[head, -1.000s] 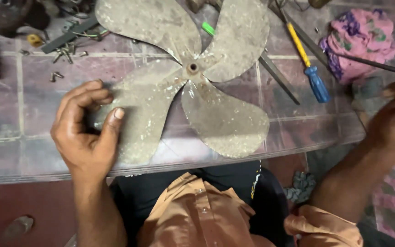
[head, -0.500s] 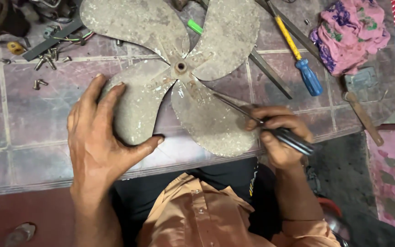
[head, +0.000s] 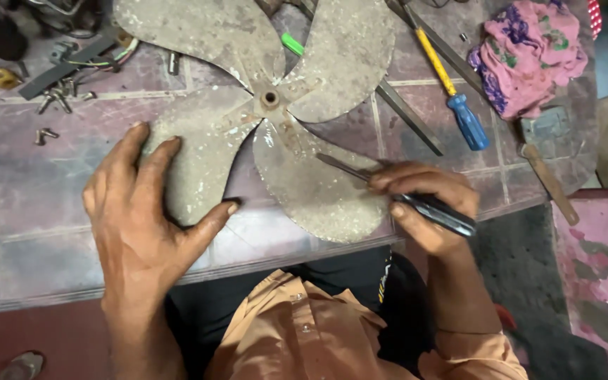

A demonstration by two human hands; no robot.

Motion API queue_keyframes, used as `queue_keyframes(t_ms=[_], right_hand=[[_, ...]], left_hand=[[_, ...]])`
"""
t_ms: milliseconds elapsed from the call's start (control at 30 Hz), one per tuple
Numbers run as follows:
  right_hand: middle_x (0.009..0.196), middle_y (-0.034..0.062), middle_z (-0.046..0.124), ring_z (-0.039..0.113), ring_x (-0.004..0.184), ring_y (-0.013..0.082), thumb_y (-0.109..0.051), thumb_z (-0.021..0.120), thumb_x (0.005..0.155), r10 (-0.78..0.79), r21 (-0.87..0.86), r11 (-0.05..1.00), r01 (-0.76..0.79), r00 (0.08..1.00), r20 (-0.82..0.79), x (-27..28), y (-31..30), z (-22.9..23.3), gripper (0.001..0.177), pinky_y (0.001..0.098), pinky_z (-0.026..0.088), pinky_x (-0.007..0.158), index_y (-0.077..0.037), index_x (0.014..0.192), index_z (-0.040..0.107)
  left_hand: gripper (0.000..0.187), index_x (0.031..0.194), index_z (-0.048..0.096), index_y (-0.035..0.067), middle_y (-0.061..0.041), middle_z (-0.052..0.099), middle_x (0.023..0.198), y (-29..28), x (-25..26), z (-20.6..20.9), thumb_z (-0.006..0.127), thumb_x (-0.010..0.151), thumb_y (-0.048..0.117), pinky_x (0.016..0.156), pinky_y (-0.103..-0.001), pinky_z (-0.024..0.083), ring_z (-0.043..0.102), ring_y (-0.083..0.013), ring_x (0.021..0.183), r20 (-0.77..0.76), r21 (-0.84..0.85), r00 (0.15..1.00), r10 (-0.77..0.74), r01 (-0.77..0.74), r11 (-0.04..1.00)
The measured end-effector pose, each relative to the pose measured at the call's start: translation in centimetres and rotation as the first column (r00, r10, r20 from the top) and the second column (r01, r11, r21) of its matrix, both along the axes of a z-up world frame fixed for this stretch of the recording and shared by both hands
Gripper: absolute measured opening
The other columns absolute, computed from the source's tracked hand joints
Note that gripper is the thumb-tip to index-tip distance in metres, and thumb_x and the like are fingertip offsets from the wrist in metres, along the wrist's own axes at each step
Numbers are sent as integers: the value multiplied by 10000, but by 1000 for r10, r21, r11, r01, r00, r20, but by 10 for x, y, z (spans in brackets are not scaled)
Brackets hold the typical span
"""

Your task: The recorder is repairing an old metal fan by cleaning the blades and using various tools to adjust the mechanism.

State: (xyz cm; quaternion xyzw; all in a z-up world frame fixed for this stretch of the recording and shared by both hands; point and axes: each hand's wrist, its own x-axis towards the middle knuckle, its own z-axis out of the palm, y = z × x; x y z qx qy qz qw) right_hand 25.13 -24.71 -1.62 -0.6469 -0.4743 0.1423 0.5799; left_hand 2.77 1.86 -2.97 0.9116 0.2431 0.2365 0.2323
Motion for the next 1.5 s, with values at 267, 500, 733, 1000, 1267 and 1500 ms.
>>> queue_keyframes(t_ms=[267,500,733,1000,1267,1500], right_hand=[[1075,213,740,758,952,293,-34,723,904,-31,-22,999,33,996,82,7,1,-9,123,394,626,862,42,985,669],[1037,221,734,764,963,293,-21,715,902,-20,42,999,21,1000,-7,2,15,-16,97,428,634,886,40,960,667],[989,202,742,801,847,254,-18,729,927,-45,153,987,42,999,13,1,14,-26,69,380,645,749,25,947,679],[1048,214,719,765,904,260,-29,706,935,-163,49,986,159,980,110,-24,28,-11,98,348,667,747,47,974,657],[1045,172,656,736,819,219,-66,717,970,-233,4,972,233,972,-20,-38,19,-11,144,332,641,763,46,1002,633],[977,160,717,736,876,254,-55,756,889,-285,-24,948,316,882,374,-55,27,-3,136,308,594,771,26,950,666]], left_hand=[[838,1370,640,34,-229,515,1518,0,-1,1,899,729,508,1135,-531,379,497,-421,1371,-4,-17,1000,1,-1,1000],[832,1362,639,28,-228,522,1518,0,0,1,898,730,503,1149,-530,376,500,-421,1371,23,-39,1000,-4,5,999],[827,1344,644,18,-245,528,1496,0,-1,3,893,724,505,1150,-533,368,495,-430,1381,26,-41,1000,-17,18,999],[833,1342,646,16,-242,516,1502,2,-1,3,888,723,519,1155,-535,360,488,-425,1389,22,-61,1000,-17,19,998],[805,1336,648,21,-243,513,1506,4,-2,4,879,735,504,1151,-538,360,485,-426,1390,49,-55,999,-10,13,998],[790,1321,652,24,-242,521,1489,5,-1,4,874,735,504,1129,-543,359,482,-429,1382,43,-36,999,-22,24,999]])
